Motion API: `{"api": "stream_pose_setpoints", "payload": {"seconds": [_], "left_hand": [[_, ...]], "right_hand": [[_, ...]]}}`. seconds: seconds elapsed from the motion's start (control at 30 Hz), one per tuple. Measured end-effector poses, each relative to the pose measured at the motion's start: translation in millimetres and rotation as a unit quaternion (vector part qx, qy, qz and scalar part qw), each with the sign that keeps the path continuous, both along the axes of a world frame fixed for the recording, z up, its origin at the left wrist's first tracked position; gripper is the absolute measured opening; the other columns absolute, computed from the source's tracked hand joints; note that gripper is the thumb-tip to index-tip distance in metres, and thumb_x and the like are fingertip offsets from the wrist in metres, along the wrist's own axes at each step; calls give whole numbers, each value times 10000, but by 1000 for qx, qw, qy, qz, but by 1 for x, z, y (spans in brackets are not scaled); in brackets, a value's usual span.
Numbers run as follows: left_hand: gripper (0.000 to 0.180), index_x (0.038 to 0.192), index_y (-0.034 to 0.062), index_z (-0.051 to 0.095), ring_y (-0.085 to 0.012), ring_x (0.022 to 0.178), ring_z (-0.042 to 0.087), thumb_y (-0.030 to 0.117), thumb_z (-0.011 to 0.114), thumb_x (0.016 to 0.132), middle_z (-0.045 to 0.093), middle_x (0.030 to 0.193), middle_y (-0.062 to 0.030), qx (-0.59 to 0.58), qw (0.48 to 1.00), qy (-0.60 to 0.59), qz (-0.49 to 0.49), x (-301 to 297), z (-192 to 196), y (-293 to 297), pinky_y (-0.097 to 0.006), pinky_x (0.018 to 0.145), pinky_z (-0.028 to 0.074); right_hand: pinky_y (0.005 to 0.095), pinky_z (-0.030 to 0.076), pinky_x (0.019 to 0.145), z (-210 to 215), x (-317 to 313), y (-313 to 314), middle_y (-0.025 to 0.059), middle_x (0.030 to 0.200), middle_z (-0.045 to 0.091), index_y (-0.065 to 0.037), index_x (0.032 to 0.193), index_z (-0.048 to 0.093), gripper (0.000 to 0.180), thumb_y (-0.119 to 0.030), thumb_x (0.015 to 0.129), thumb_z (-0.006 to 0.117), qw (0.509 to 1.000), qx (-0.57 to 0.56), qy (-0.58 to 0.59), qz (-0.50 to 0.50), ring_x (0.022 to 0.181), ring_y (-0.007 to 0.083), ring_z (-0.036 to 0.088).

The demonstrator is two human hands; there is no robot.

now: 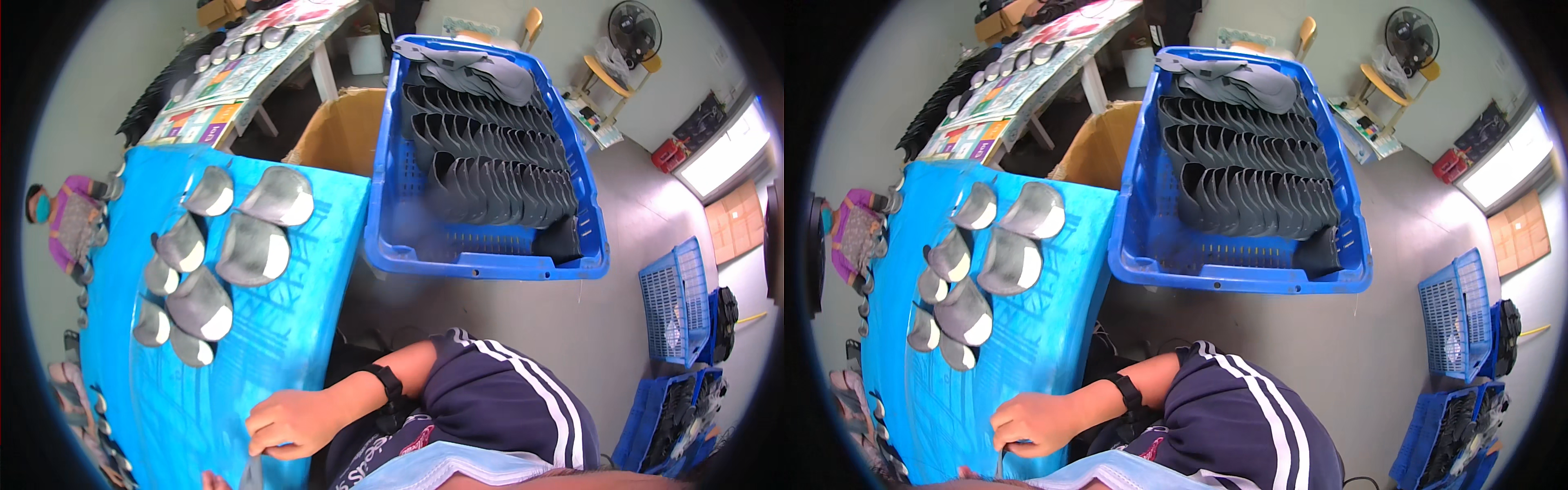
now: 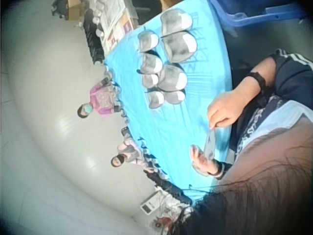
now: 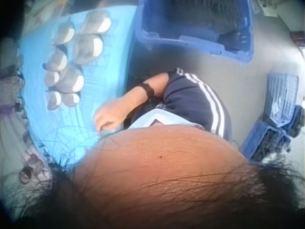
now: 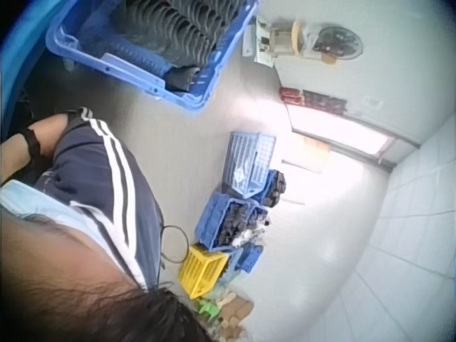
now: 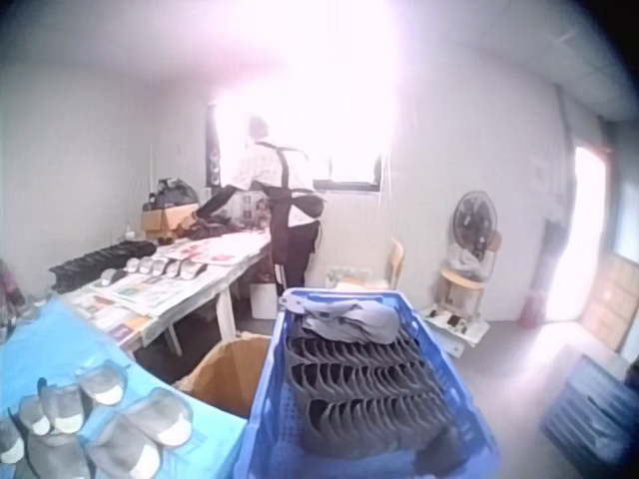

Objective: The recorder is inspecting and assembling grey and black shoe components at a production table.

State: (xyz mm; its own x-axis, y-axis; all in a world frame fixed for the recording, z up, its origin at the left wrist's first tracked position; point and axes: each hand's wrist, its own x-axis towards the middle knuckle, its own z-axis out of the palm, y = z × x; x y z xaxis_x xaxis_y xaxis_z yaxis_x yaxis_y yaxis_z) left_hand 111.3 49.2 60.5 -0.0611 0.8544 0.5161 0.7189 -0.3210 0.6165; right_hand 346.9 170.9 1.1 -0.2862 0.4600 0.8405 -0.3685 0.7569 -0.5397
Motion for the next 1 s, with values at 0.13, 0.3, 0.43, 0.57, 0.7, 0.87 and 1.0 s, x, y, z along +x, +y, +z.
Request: {"api": "stream_pose_setpoints", "payload": {"seconds": [0.13, 0.3, 0.43, 0.57, 0.7, 0.87, 1.0], "left_hand": [[517, 1300, -18, 386, -338, 1152, 489, 119, 603, 851, 423, 1294, -231, -97, 974, 99, -180, -95, -35, -38, -436, 973, 411], [444, 1261, -13, 425, -195, 1022, 518, 136, 589, 876, 517, 1170, -144, 81, 990, -112, -9, -139, -83, -52, -297, 892, 415], [339, 1199, -11, 459, -188, 1053, 497, 56, 552, 880, 487, 1232, -138, 156, 948, -267, 81, -41, -26, -62, -307, 905, 412], [256, 1082, 1, 529, -156, 975, 524, 19, 595, 835, 540, 1130, -102, 158, 917, -358, 76, -43, -9, -79, -260, 816, 429], [237, 1060, 12, 559, -103, 805, 555, 3, 596, 827, 591, 941, -39, 174, 885, -426, 66, -58, -12, -97, -210, 714, 442], [445, 1183, -2, 490, -180, 949, 577, -59, 630, 764, 571, 1094, -103, 281, 849, -447, -4, -25, 18, -115, -276, 849, 467], [293, 979, 33, 560, -169, 1020, 550, -118, 635, 739, 468, 1215, -104, 339, 831, -440, 33, -40, 3, -124, -269, 854, 460]], "right_hand": [[364, 438, 580, 12, -13, -20, 87, 792, 505, -40, 932, 587, 167, -27, 767, 599, 1000, 20, -1, -4, 699, 263, 525], [351, 466, 595, 35, -22, -52, 91, 776, 569, -24, 1037, 566, 269, -27, 771, 605, 997, -75, -13, -34, 685, 247, 570], [287, 473, 554, 38, -34, -65, 62, 752, 588, -30, 1068, 549, 283, -42, 802, 643, 992, -123, -16, -26, 616, 158, 597], [245, 442, 522, 56, -49, -84, 48, 656, 593, -27, 1020, 563, 180, -97, 860, 607, 987, -139, -74, -22, 580, 93, 572], [258, 430, 489, 72, -68, -96, 67, 610, 591, -17, 995, 564, 166, -124, 872, 594, 993, -87, -72, -38, 522, 112, 560], [226, 458, 516, 97, -87, -102, 53, 637, 606, -1, 922, 587, 106, -68, 846, 617, 997, -49, -67, -3, 565, 87, 587], [226, 473, 532, 102, -99, -113, 59, 666, 603, 5, 896, 586, 90, -31, 824, 627, 996, -6, -77, -32, 564, 85, 579]]}}
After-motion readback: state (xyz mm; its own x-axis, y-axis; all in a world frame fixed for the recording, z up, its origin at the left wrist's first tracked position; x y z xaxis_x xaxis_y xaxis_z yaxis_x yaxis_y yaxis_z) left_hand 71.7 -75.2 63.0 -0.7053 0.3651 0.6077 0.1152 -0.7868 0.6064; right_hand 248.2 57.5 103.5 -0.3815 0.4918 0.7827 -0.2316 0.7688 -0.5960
